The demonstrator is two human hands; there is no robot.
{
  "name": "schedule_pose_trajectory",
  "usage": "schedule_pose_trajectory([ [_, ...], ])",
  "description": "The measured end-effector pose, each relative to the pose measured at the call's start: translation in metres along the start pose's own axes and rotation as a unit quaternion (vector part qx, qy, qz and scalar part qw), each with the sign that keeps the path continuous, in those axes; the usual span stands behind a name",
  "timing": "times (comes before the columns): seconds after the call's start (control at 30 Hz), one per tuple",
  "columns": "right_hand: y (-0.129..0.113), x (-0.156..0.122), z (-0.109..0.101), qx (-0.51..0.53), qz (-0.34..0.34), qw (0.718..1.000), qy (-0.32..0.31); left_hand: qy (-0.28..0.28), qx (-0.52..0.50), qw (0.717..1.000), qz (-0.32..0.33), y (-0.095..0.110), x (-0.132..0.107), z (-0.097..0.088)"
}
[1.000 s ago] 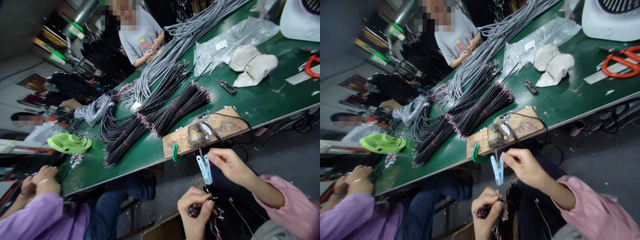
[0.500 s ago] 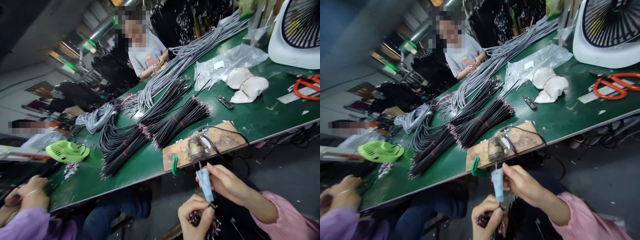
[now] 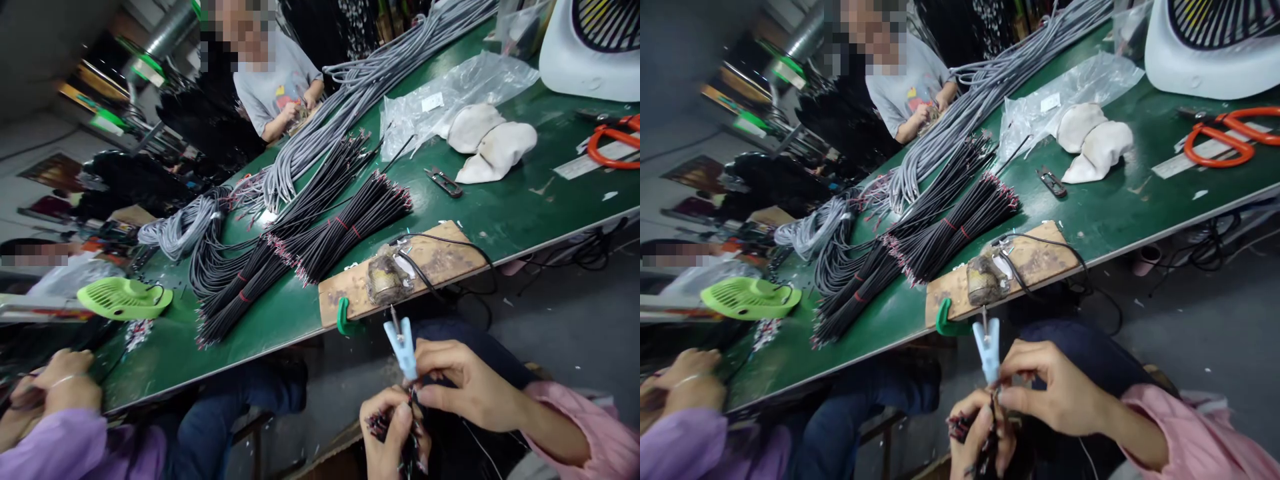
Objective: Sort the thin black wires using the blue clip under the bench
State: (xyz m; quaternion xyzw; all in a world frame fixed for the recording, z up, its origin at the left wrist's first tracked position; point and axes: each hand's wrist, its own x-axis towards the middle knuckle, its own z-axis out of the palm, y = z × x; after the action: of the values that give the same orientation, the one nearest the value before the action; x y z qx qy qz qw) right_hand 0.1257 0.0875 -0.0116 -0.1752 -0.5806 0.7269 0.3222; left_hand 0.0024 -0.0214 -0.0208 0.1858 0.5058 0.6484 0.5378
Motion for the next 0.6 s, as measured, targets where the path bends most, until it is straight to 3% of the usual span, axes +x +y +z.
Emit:
schedule_pose_trajectory([
  [0.13, -0.006, -0.003, 0.003, -0.097, -0.073, 0.992, 0.025, 0.002, 0.005, 1.0, 0.01, 0.005, 0.002, 0.0],
  [0.27, -0.007, -0.001, -0.001, -0.096, -0.08, 0.99, 0.059, 0.019, -0.003, 1.0, 0.01, 0.007, 0.002, 0.001],
  [0.4, -0.004, 0.003, 0.003, -0.088, -0.094, 0.991, 0.041, 0.044, -0.019, 0.999, -0.019, 0.002, 0.001, -0.001],
  [0.6, 0.001, 0.0, 0.019, -0.138, -0.174, 0.967, 0.124, -0.03, -0.049, 0.998, -0.032, -0.002, 0.003, -0.003],
])
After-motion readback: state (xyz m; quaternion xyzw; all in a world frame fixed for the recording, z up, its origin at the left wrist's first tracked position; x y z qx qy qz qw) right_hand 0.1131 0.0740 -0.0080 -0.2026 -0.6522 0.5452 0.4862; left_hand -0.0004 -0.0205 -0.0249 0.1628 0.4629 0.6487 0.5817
